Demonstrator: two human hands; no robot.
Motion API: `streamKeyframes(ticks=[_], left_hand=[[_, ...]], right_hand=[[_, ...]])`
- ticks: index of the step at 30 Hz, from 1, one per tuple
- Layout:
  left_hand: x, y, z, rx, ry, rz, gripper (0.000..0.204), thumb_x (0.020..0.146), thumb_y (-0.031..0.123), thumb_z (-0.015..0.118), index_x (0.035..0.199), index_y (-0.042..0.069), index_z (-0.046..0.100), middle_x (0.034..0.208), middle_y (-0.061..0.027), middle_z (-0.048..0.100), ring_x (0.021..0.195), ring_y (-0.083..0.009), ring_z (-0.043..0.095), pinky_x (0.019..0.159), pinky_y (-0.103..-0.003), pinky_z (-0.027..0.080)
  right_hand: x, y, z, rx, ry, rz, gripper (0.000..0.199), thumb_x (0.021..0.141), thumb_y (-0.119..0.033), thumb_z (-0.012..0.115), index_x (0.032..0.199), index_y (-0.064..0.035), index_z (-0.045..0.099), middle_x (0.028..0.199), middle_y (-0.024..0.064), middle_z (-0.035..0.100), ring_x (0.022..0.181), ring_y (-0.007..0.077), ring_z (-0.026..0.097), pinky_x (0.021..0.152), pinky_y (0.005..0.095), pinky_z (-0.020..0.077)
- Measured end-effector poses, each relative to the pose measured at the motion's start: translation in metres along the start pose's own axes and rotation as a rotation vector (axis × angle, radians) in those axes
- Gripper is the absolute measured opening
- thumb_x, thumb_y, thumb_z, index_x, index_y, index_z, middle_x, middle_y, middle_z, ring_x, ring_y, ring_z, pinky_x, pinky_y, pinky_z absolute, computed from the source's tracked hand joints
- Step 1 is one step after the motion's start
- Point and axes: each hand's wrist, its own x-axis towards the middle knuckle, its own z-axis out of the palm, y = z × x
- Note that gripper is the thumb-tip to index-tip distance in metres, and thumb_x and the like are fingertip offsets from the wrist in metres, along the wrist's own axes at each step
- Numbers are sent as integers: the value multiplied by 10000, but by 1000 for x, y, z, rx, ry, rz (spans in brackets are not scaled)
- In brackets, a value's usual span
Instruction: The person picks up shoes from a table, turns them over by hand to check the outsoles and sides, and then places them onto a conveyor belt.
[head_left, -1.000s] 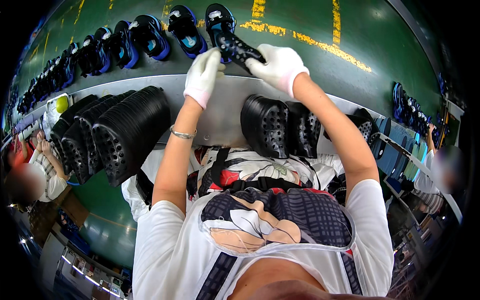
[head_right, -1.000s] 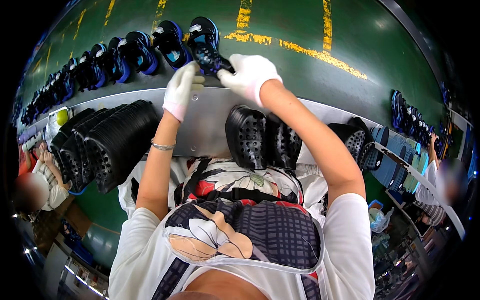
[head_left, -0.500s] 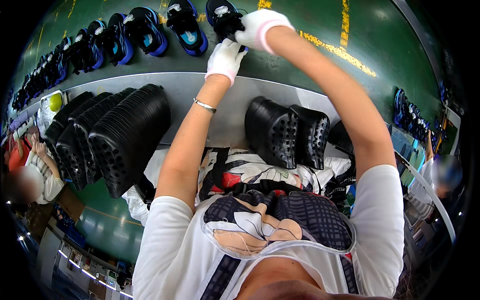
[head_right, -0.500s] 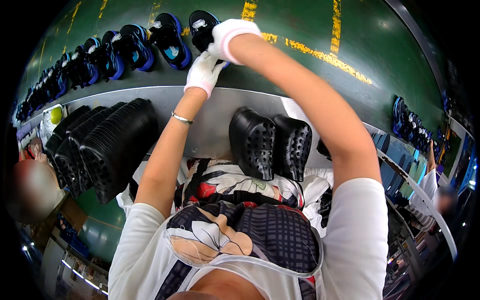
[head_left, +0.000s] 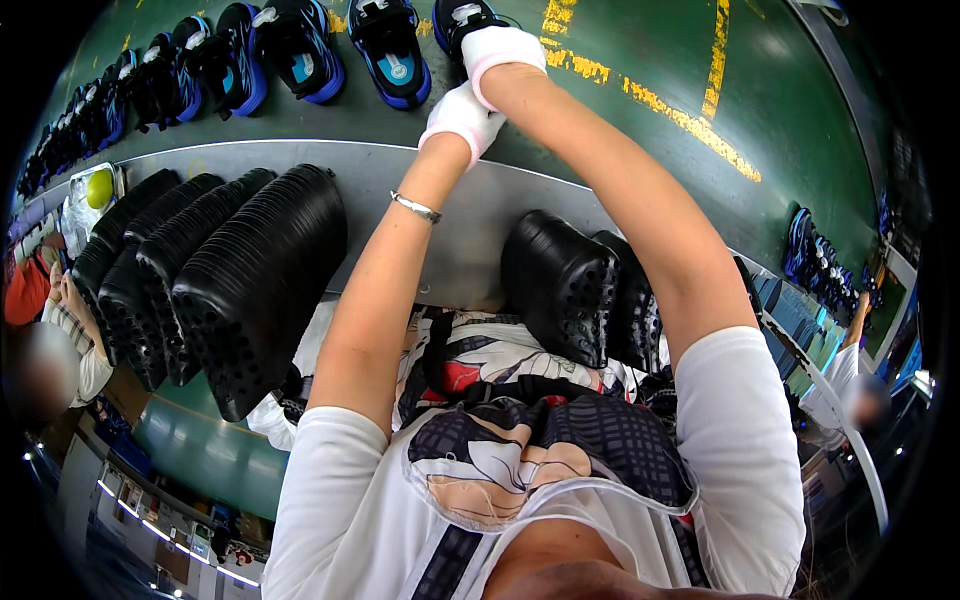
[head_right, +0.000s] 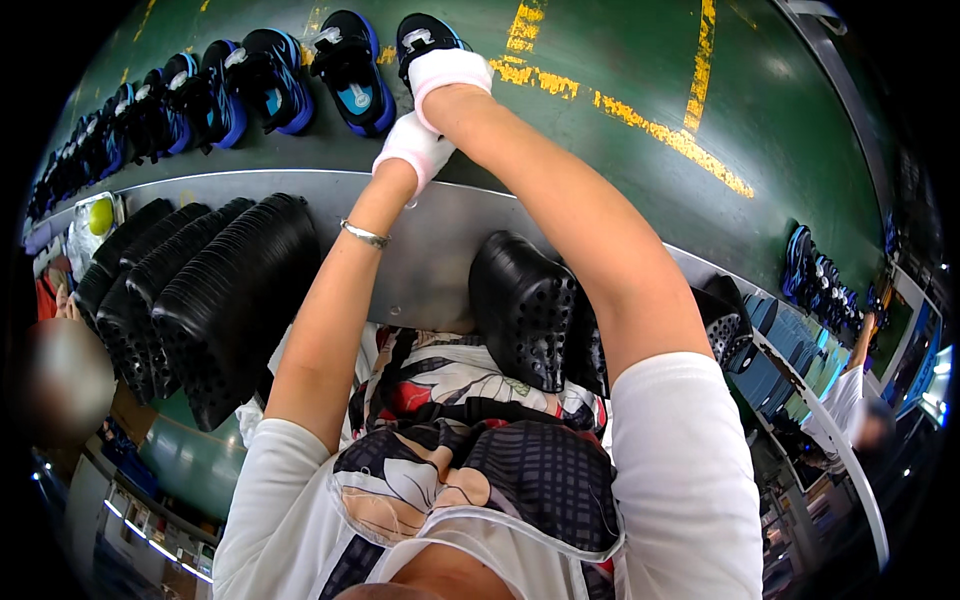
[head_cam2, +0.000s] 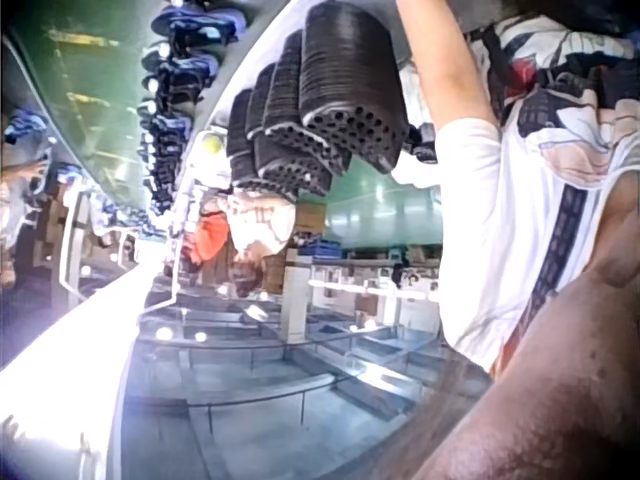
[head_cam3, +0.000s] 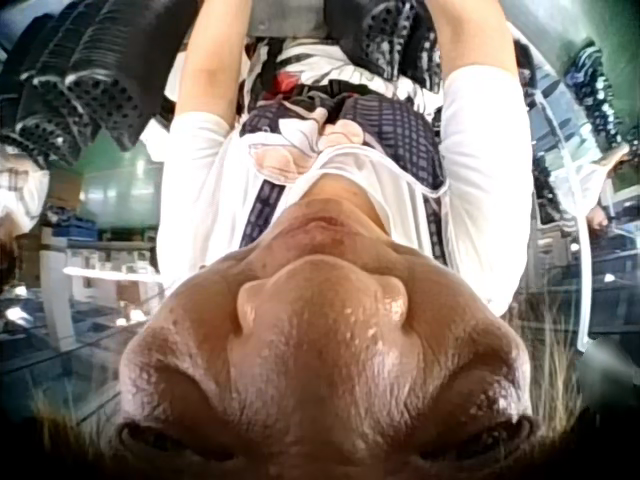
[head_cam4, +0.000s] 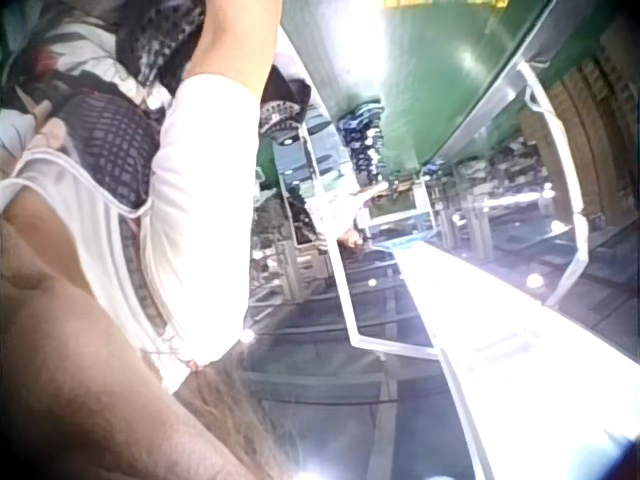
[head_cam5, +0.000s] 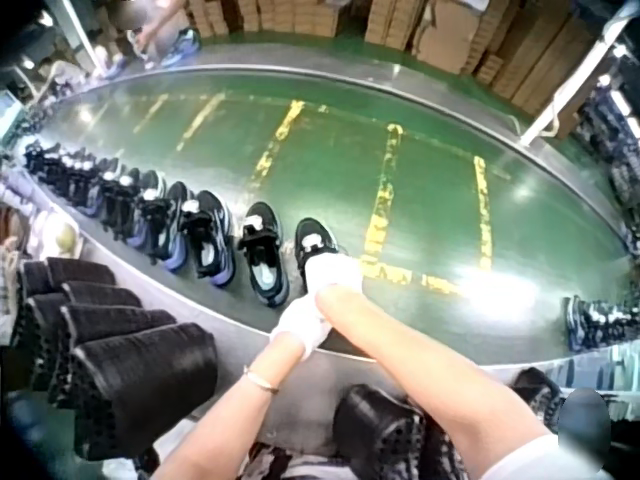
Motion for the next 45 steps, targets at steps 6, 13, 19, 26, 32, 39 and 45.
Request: streamKeyframes(ticks=[6,13,19,26,32,39,45], left_hand=[[23,-34,25,73,20,133,388,830,384,555,1096,112,631,1119,-169,624,1049,-356,576,861,-402,478],[40,-74,13,589,109,348,292,881,219,460,1032,66,659,1028,-190,647,981,-347,609,821,-414,486],[34,-44,2,172,104,181,381,848,298,579,1099,12,595,1128,-239,584,1054,-399,539,854,-413,441],[29,-52,-3,203,181,244,467,859,288,601,1171,-55,547,1227,-237,535,1158,-377,487,988,-373,375],[28,-47,-13,256,186,197,519,861,309,588,1226,-54,518,1309,-218,487,1239,-338,435,1049,-346,322],[54,-74,-22,384,197,209,571,851,332,588,1260,-55,494,1338,-224,459,1271,-330,408,1067,-348,302],[75,-88,-24,419,148,194,606,837,316,624,1283,-63,465,1343,-230,453,1274,-334,408,1072,-341,297]], right_hand=[[0,-1,3,6,126,-118,310,785,-193,627,1085,-119,659,1111,82,653,1004,243,635,828,367,519],[-3,-6,-6,120,-14,-179,333,741,-179,658,1068,-126,687,1083,63,671,1001,213,643,805,352,520],[-59,37,-26,46,-34,-245,313,769,-178,621,1068,-105,679,1055,73,674,980,244,645,755,369,525],[-194,116,-29,306,253,-100,288,909,-345,443,946,-103,595,903,96,642,860,307,618,739,423,501],[-339,189,52,317,751,87,128,861,-192,586,900,-85,645,806,85,654,709,259,637,616,329,514],[-444,189,155,542,419,405,171,881,-237,532,927,-109,637,853,116,651,759,293,633,653,381,504],[-482,166,268,621,38,639,201,880,-246,518,946,-84,617,866,149,641,816,350,616,710,420,489]])
